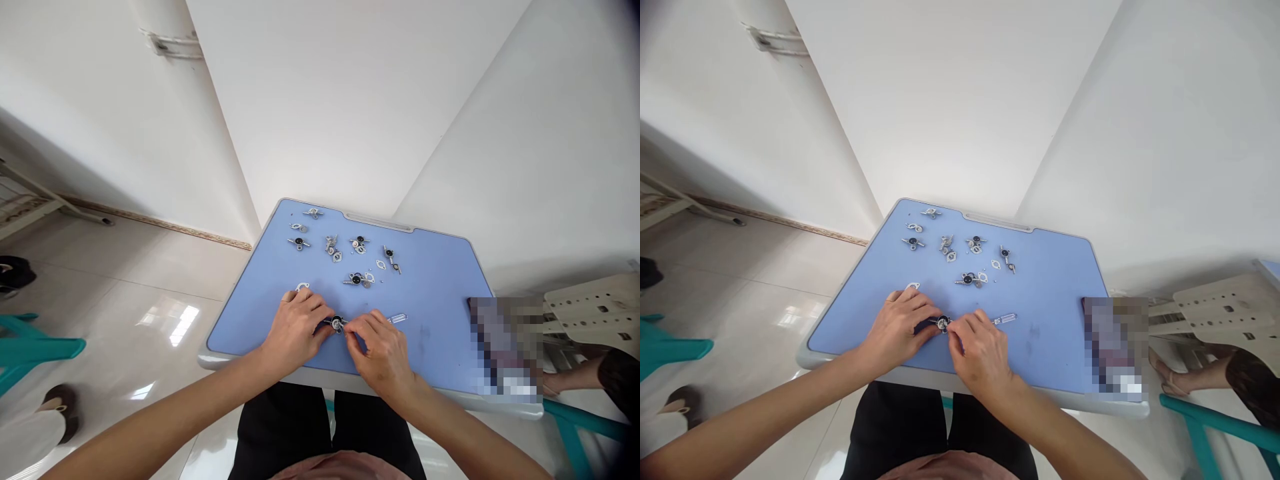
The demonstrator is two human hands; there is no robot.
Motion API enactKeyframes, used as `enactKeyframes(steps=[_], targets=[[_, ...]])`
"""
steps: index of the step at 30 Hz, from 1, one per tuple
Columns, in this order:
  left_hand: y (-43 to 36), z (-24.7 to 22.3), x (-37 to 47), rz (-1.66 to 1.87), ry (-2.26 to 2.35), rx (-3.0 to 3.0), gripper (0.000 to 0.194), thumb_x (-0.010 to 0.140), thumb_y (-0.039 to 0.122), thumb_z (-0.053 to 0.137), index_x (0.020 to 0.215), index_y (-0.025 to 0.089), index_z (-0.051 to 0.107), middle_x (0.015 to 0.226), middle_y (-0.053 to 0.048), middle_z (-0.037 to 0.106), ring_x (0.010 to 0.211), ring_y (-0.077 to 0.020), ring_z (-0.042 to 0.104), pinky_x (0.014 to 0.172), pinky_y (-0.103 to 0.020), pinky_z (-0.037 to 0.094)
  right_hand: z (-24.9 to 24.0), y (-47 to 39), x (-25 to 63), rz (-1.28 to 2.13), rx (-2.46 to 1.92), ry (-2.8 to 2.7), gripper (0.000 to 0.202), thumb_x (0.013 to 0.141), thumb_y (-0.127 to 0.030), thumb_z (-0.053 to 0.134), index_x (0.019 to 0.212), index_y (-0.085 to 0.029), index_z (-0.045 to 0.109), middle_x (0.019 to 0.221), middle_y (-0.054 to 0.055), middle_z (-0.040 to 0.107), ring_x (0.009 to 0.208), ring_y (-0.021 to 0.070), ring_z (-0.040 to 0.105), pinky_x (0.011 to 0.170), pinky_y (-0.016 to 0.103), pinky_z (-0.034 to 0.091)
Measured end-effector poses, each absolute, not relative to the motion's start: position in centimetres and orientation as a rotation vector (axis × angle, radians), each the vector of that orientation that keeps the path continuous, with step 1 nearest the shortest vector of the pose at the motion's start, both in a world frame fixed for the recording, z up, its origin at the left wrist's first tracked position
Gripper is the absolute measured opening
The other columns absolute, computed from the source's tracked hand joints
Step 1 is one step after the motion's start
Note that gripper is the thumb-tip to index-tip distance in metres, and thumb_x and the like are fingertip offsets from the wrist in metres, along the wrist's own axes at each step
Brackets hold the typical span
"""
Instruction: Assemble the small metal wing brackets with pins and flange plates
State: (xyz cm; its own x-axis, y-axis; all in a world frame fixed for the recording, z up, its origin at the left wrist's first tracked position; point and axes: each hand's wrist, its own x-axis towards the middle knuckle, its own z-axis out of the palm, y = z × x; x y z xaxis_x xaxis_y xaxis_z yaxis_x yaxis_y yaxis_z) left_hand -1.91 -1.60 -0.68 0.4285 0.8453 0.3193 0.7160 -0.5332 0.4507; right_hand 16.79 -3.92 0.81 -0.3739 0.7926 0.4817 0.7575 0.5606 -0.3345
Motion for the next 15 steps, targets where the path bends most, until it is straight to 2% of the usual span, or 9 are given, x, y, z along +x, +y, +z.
enactKeyframes(steps=[6, 15], targets=[[-1.6, -0.8, -1.9, 0.776, 1.354, 2.435, 0.006, 0.085, 0.023, 0.065, 0.09, 0.022, 0.069, 0.086, -0.003, 0.068, 0.086, -0.0213, 0.053, 0.075, -0.037, 0.036, 0.6, -4.0, 16.3, -0.043, -1.264, -2.207, 0.019, 0.086, -0.006, 0.052, 0.078, -0.021, 0.059, 0.066, 0.001, 0.06, 0.068, 0.0164, 0.049, 0.053, 0.03, 0.03], [-1.7, -0.7, -1.8, 0.783, 1.346, 2.426, 0.006, 0.087, 0.022, 0.063, 0.09, 0.022, 0.069, 0.086, -0.003, 0.068, 0.085, -0.0209, 0.054, 0.077, -0.038, 0.036, 0.7, -4.2, 15.6, -0.026, -1.382, -2.229, 0.017, 0.084, -0.008, 0.053, 0.074, -0.021, 0.057, 0.065, 0.001, 0.061, 0.067, 0.0169, 0.051, 0.048, 0.03, 0.024]])
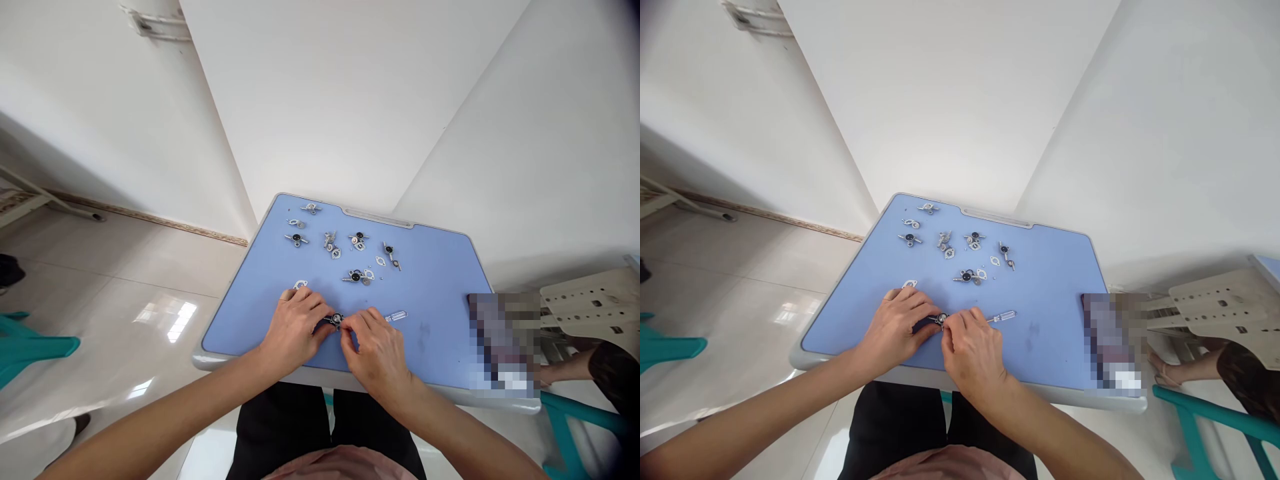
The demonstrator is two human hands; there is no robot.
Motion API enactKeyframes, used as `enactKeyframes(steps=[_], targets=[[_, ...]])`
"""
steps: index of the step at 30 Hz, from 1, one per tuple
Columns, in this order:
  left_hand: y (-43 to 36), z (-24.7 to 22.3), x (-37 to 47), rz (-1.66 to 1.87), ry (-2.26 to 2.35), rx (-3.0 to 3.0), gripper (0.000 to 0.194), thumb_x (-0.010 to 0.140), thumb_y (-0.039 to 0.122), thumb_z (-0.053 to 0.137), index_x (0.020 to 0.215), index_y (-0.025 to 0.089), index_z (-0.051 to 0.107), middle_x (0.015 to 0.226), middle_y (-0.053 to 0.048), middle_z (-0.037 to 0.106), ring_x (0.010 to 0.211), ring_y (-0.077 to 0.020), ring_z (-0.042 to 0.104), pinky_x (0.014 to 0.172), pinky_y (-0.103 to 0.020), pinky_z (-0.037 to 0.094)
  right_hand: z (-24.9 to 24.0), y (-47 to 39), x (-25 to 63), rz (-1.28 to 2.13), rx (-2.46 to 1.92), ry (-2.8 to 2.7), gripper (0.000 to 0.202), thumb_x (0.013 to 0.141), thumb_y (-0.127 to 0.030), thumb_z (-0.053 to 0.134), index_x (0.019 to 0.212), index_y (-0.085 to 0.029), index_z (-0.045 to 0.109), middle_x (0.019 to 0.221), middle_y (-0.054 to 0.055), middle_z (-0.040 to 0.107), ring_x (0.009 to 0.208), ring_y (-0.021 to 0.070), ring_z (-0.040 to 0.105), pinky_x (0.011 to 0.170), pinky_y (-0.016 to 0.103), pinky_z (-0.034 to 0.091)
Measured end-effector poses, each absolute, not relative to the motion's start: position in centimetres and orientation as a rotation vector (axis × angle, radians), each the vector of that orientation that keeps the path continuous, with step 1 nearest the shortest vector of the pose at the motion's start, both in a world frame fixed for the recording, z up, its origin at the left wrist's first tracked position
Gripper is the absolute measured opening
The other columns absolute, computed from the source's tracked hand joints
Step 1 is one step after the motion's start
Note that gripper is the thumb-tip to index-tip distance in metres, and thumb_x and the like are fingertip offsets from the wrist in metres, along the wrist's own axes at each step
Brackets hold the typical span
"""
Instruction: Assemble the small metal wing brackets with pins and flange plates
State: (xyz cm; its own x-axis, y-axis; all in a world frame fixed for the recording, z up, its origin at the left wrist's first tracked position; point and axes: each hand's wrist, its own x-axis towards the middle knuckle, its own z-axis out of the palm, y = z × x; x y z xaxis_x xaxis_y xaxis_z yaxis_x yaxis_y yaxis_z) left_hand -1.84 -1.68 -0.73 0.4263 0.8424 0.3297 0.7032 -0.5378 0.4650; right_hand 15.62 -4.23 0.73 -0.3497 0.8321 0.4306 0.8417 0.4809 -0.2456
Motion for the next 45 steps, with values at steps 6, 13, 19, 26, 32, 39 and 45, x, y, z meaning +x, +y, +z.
enactKeyframes(steps=[6, 13, 19, 26, 32, 39, 45], targets=[[-1.6, -0.8, -2.4, 0.766, 1.339, 2.432, 0.016, 0.085, 0.023, 0.064, 0.101, 0.022, 0.068, 0.093, -0.005, 0.07, 0.09, -0.0225, 0.055, 0.077, -0.037, 0.037, 1.5, -4.6, 16.6, 0.156, -1.359, -2.219, 0.008, 0.087, -0.02, 0.062, 0.08, -0.022, 0.061, 0.071, 0.0, 0.066, 0.067, 0.0162, 0.055, 0.054, 0.03, 0.035], [-1.5, 0.6, -4.0, 0.806, 1.294, 2.444, 0.018, 0.089, 0.024, 0.062, 0.106, 0.023, 0.067, 0.101, -0.005, 0.069, 0.097, -0.0232, 0.054, 0.077, -0.036, 0.039, 1.8, -4.3, 18.0, 0.268, -1.313, -2.148, 0.012, 0.091, -0.018, 0.057, 0.087, -0.024, 0.067, 0.078, 0.001, 0.069, 0.072, 0.0165, 0.058, 0.058, 0.029, 0.041], [-1.3, 0.2, -5.0, 0.752, 1.35, 2.444, 0.015, 0.09, 0.022, 0.06, 0.104, 0.023, 0.067, 0.101, -0.005, 0.068, 0.097, -0.0233, 0.055, 0.077, -0.036, 0.04, 0.8, -3.8, 18.1, 0.287, -1.318, -2.146, 0.015, 0.091, -0.018, 0.057, 0.09, -0.025, 0.07, 0.079, 0.001, 0.068, 0.073, 0.0159, 0.057, 0.057, 0.028, 0.041], [-0.9, 0.3, -5.6, 0.658, 1.464, 2.455, 0.015, 0.092, 0.019, 0.057, 0.1, 0.022, 0.07, 0.098, -0.006, 0.068, 0.092, -0.022, 0.055, 0.076, -0.035, 0.042, 0.5, -3.4, 18.8, 0.316, -1.266, -2.116, 0.016, 0.092, -0.018, 0.055, 0.092, -0.024, 0.07, 0.081, 0.001, 0.068, 0.075, 0.0162, 0.058, 0.061, 0.027, 0.043], [-0.8, -0.4, -4.6, 0.652, 1.482, 2.447, 0.02, 0.094, 0.019, 0.053, 0.084, 0.022, 0.071, 0.083, -0.004, 0.066, 0.081, -0.019, 0.055, 0.07, -0.032, 0.041, 0.6, -3.4, 19.4, 0.345, -1.307, -2.103, 0.016, 0.094, -0.021, 0.053, 0.093, -0.025, 0.069, 0.083, 0.0, 0.068, 0.076, 0.0154, 0.058, 0.062, 0.027, 0.042], [-0.7, -0.1, -6.1, 0.813, 1.547, 2.228, 0.018, 0.093, 0.022, 0.049, 0.086, 0.02, 0.065, 0.09, -0.005, 0.065, 0.084, -0.019, 0.054, 0.074, -0.033, 0.043, 0.7, -3.3, 20.0, 0.372, -1.345, -2.074, 0.018, 0.095, -0.022, 0.051, 0.092, -0.024, 0.069, 0.083, 0.0, 0.069, 0.077, 0.0157, 0.059, 0.061, 0.027, 0.041], [1.1, 2.2, -8.2, 0.823, 1.465, 1.379, 0.019, 0.082, 0.037, 0.06, 0.082, 0.018, 0.062, 0.066, 0.002, 0.053, 0.058, -0.0116, 0.046, 0.055, -0.024, 0.041, 2.5, -0.5, 18.1, 0.493, -1.374, -2.169, 0.018, 0.093, -0.021, 0.055, 0.089, -0.026, 0.072, 0.082, -0.001, 0.069, 0.079, 0.0148, 0.058, 0.061, 0.026, 0.038]])
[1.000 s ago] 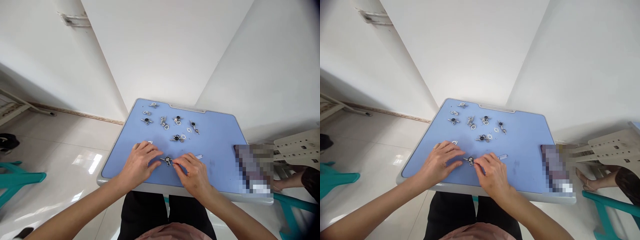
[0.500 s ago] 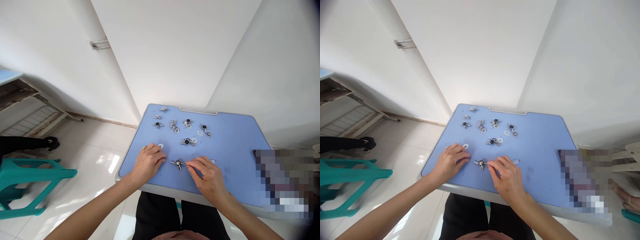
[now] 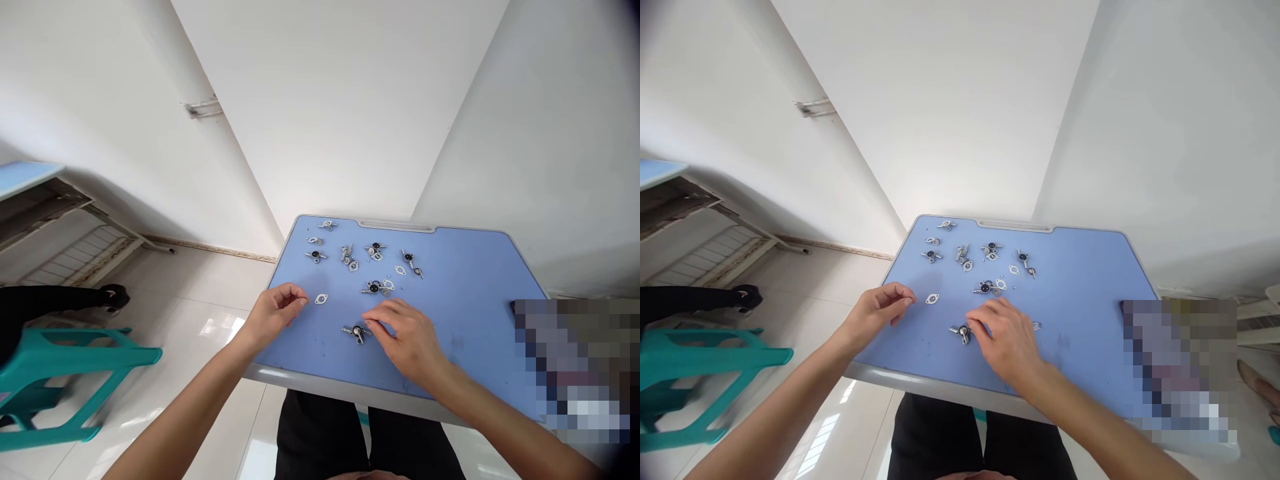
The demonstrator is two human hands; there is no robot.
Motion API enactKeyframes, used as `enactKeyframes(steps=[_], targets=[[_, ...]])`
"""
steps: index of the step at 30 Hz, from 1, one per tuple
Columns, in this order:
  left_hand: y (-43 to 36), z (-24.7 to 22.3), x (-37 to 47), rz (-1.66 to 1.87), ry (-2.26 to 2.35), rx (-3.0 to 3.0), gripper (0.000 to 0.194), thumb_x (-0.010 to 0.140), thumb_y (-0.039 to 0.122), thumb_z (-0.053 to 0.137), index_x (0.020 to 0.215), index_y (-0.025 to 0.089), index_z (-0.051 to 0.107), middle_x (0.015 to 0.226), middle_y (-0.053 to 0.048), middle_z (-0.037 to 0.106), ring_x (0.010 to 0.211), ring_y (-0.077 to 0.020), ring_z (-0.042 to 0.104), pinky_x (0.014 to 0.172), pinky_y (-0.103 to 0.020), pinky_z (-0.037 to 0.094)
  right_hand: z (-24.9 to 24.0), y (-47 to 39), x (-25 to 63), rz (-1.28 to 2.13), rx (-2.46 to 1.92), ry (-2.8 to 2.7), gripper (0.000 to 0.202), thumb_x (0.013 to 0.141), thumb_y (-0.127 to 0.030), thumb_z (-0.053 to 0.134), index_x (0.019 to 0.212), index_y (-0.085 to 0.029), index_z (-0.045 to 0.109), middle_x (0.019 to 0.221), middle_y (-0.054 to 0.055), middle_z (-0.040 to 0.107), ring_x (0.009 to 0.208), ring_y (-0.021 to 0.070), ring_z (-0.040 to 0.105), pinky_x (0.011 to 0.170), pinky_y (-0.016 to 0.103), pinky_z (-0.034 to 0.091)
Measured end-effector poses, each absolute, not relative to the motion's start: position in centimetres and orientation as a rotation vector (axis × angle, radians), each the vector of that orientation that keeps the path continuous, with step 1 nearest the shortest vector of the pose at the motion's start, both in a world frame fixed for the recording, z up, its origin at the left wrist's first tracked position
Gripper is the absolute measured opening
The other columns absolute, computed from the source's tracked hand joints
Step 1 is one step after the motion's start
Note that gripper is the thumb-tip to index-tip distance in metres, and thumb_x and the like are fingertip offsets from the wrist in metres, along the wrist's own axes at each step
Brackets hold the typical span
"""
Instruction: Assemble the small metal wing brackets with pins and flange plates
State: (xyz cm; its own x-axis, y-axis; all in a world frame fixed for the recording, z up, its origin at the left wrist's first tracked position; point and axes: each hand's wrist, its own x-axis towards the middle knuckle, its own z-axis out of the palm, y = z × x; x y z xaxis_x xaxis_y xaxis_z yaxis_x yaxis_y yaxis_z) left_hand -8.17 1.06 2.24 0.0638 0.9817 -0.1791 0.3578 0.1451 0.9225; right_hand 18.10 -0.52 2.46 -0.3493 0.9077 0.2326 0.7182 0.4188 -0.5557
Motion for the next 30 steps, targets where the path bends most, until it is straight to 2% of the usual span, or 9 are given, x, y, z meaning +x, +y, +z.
enactKeyframes(steps=[3, 5, 9, 14, 17, 21, 23, 25, 30], targets=[[1.4, 2.5, -8.4, 0.818, 1.341, 1.194, 0.022, 0.075, 0.038, 0.066, 0.078, 0.016, 0.061, 0.062, 0.003, 0.051, 0.055, -0.0095, 0.044, 0.048, -0.021, 0.037, 3.3, 2.5, 14.8, 0.55, -1.423, -2.353, 0.019, 0.093, -0.023, 0.057, 0.088, -0.03, 0.074, 0.085, -0.002, 0.069, 0.085, 0.0156, 0.058, 0.062, 0.027, 0.035], [1.3, 2.4, -8.5, 0.831, 1.302, 1.134, 0.023, 0.073, 0.037, 0.069, 0.077, 0.016, 0.061, 0.064, 0.002, 0.054, 0.053, -0.0083, 0.044, 0.046, -0.02, 0.035, 3.2, 4.4, 12.6, 0.54, -1.389, -2.492, 0.018, 0.093, -0.025, 0.058, 0.094, -0.031, 0.075, 0.09, -0.001, 0.07, 0.091, 0.0177, 0.057, 0.061, 0.028, 0.033], [0.9, 1.9, -9.4, 0.828, 1.253, 1.064, 0.021, 0.073, 0.034, 0.07, 0.076, 0.016, 0.061, 0.06, 0.003, 0.052, 0.051, -0.0069, 0.043, 0.045, -0.018, 0.033, 2.3, 6.6, 9.8, 0.513, -1.269, -2.693, 0.016, 0.092, -0.026, 0.061, 0.097, -0.026, 0.076, 0.097, 0.004, 0.069, 0.096, 0.0208, 0.056, 0.059, 0.028, 0.031], [1.1, 1.6, -10.5, 0.819, 1.059, 0.828, 0.023, 0.07, 0.031, 0.073, 0.08, 0.017, 0.059, 0.076, 0.0, 0.059, 0.052, -0.0069, 0.044, 0.04, -0.018, 0.03, 1.6, 6.5, 9.5, 0.549, -1.273, -2.717, 0.015, 0.093, -0.027, 0.061, 0.096, -0.023, 0.075, 0.098, 0.005, 0.068, 0.097, 0.0193, 0.056, 0.064, 0.028, 0.035], [1.5, 1.5, -10.3, 0.79, 1.002, 0.751, 0.026, 0.066, 0.033, 0.073, 0.08, 0.018, 0.058, 0.073, 0.001, 0.054, 0.053, -0.0081, 0.042, 0.039, -0.019, 0.027, 1.5, 6.4, 9.8, 0.575, -1.279, -2.697, 0.014, 0.093, -0.026, 0.061, 0.097, -0.022, 0.075, 0.098, 0.004, 0.068, 0.096, 0.0176, 0.057, 0.069, 0.027, 0.037], [1.8, 1.3, -9.2, 0.752, 1.25, 1.109, 0.026, 0.074, 0.042, 0.066, 0.074, 0.018, 0.057, 0.059, 0.005, 0.042, 0.051, -0.0089, 0.036, 0.045, -0.021, 0.028, 1.1, 6.3, 10.1, 0.612, -1.271, -2.628, 0.011, 0.091, -0.022, 0.063, 0.092, -0.021, 0.074, 0.094, 0.003, 0.067, 0.09, 0.0159, 0.058, 0.07, 0.027, 0.038], [1.7, 1.2, -8.5, 0.755, 1.453, 1.455, 0.021, 0.076, 0.039, 0.063, 0.076, 0.018, 0.062, 0.058, 0.004, 0.045, 0.055, -0.0108, 0.041, 0.054, -0.024, 0.033, 0.9, 6.3, 10.1, 0.633, -1.259, -2.589, 0.011, 0.091, -0.019, 0.063, 0.088, -0.02, 0.073, 0.092, 0.004, 0.067, 0.087, 0.0159, 0.059, 0.07, 0.027, 0.038], [1.6, 1.1, -7.9, 0.684, 1.616, 1.736, 0.017, 0.079, 0.035, 0.06, 0.085, 0.02, 0.067, 0.057, 0.005, 0.047, 0.056, -0.0125, 0.045, 0.058, -0.025, 0.033, 0.6, 6.3, 10.1, 0.656, -1.254, -2.545, 0.011, 0.091, -0.016, 0.062, 0.087, -0.018, 0.072, 0.091, 0.005, 0.066, 0.088, 0.0169, 0.058, 0.072, 0.028, 0.038], [1.7, 1.2, -6.3, 0.439, 1.785, 2.023, 0.019, 0.085, 0.03, 0.058, 0.097, 0.024, 0.072, 0.065, 0.001, 0.062, 0.062, -0.0171, 0.055, 0.057, -0.027, 0.029, 0.8, 6.3, 10.5, 0.767, -1.288, -2.37, 0.009, 0.09, -0.016, 0.06, 0.087, -0.018, 0.067, 0.088, 0.003, 0.067, 0.084, 0.0154, 0.058, 0.073, 0.027, 0.039]])
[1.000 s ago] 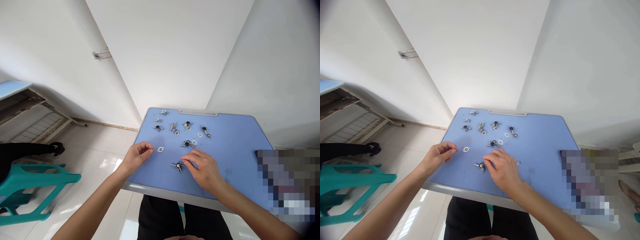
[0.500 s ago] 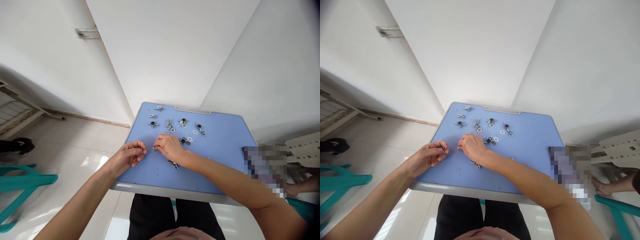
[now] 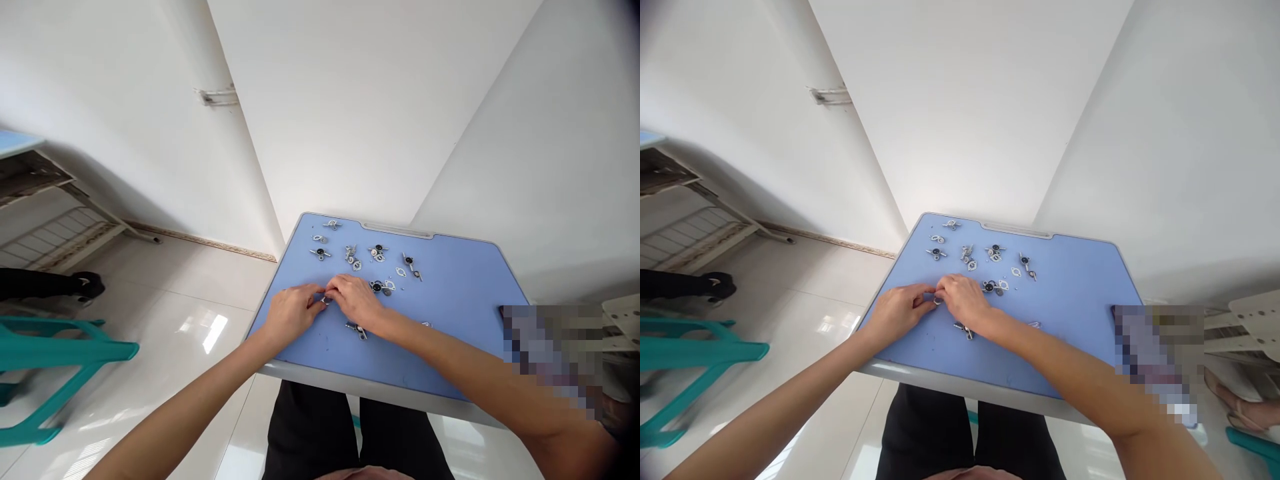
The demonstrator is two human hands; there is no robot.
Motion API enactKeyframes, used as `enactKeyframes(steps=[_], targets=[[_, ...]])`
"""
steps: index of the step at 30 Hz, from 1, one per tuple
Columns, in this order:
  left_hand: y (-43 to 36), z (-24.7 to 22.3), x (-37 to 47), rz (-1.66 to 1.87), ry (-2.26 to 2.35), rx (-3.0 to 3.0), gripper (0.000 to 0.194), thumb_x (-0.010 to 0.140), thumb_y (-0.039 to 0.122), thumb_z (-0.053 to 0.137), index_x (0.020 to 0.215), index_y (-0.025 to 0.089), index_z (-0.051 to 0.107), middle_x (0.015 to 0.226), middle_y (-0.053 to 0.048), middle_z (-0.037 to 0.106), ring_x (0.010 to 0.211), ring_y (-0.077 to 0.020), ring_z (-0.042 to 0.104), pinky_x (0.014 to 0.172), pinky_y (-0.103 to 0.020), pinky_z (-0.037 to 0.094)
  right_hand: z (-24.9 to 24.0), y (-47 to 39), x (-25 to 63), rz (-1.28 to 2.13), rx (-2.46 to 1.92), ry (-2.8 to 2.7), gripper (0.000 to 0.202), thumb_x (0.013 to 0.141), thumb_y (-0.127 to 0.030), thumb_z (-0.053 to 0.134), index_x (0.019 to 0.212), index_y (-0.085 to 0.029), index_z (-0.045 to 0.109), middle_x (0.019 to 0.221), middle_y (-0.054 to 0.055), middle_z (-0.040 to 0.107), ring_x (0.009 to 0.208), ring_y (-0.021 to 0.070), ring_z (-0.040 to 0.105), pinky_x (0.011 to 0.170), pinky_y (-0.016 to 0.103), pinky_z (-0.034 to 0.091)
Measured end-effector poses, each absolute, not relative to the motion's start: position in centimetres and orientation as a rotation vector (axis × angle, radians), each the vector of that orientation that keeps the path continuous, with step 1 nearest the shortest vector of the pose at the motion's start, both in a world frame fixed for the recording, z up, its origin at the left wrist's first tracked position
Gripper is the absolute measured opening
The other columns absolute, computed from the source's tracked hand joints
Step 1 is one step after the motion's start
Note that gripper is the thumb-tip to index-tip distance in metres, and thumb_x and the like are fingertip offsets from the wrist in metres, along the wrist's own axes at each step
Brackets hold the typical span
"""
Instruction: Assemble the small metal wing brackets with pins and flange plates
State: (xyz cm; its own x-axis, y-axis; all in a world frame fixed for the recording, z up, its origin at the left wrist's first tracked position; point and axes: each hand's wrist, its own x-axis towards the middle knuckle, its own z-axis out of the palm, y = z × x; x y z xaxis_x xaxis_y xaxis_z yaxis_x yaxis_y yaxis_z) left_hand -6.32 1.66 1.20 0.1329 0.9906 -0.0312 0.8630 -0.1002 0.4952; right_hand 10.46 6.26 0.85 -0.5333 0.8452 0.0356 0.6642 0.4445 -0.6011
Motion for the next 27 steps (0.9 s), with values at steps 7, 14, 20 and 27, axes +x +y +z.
enactKeyframes(steps=[7, 14, 20, 27], targets=[[2.6, 1.4, -5.4, 0.373, 1.78, 2.035, 0.023, 0.087, 0.03, 0.055, 0.097, 0.026, 0.075, 0.091, -0.005, 0.074, 0.083, -0.0256, 0.064, 0.066, -0.031, 0.037, 2.6, 5.7, 13.5, 0.964, -1.384, -2.064, 0.016, 0.09, -0.029, 0.053, 0.083, -0.02, 0.064, 0.069, -0.004, 0.062, 0.061, 0.0108, 0.052, 0.059, 0.024, 0.04], [2.9, 2.8, -4.9, 0.256, 1.666, 2.104, 0.033, 0.084, 0.031, 0.059, 0.114, 0.031, 0.071, 0.076, -0.002, 0.073, 0.074, -0.0234, 0.064, 0.062, -0.028, 0.036, 3.0, 4.0, 15.1, 1.042, -1.44, -1.958, 0.017, 0.085, -0.031, 0.054, 0.077, -0.021, 0.064, 0.065, -0.005, 0.06, 0.056, 0.0103, 0.047, 0.056, 0.024, 0.037], [3.6, 2.6, -4.0, 0.119, 1.542, 2.247, 0.026, 0.088, 0.029, 0.055, 0.105, 0.036, 0.074, 0.101, 0.0, 0.075, 0.091, -0.0245, 0.065, 0.065, -0.028, 0.034, 2.6, 3.2, 16.4, 1.094, -1.406, -1.909, 0.016, 0.085, -0.032, 0.057, 0.077, -0.022, 0.065, 0.069, -0.004, 0.061, 0.06, 0.0109, 0.049, 0.06, 0.025, 0.039], [4.2, 3.0, -3.5, 0.068, 1.507, 2.268, 0.014, 0.078, 0.028, 0.06, 0.084, 0.029, 0.073, 0.073, -0.002, 0.07, 0.069, -0.0222, 0.061, 0.057, -0.026, 0.029, 1.7, 0.8, 16.8, 1.081, -1.416, -1.851, 0.004, 0.082, -0.02, 0.066, 0.08, -0.02, 0.069, 0.075, -0.003, 0.067, 0.072, 0.011, 0.058, 0.069, 0.023, 0.042]])
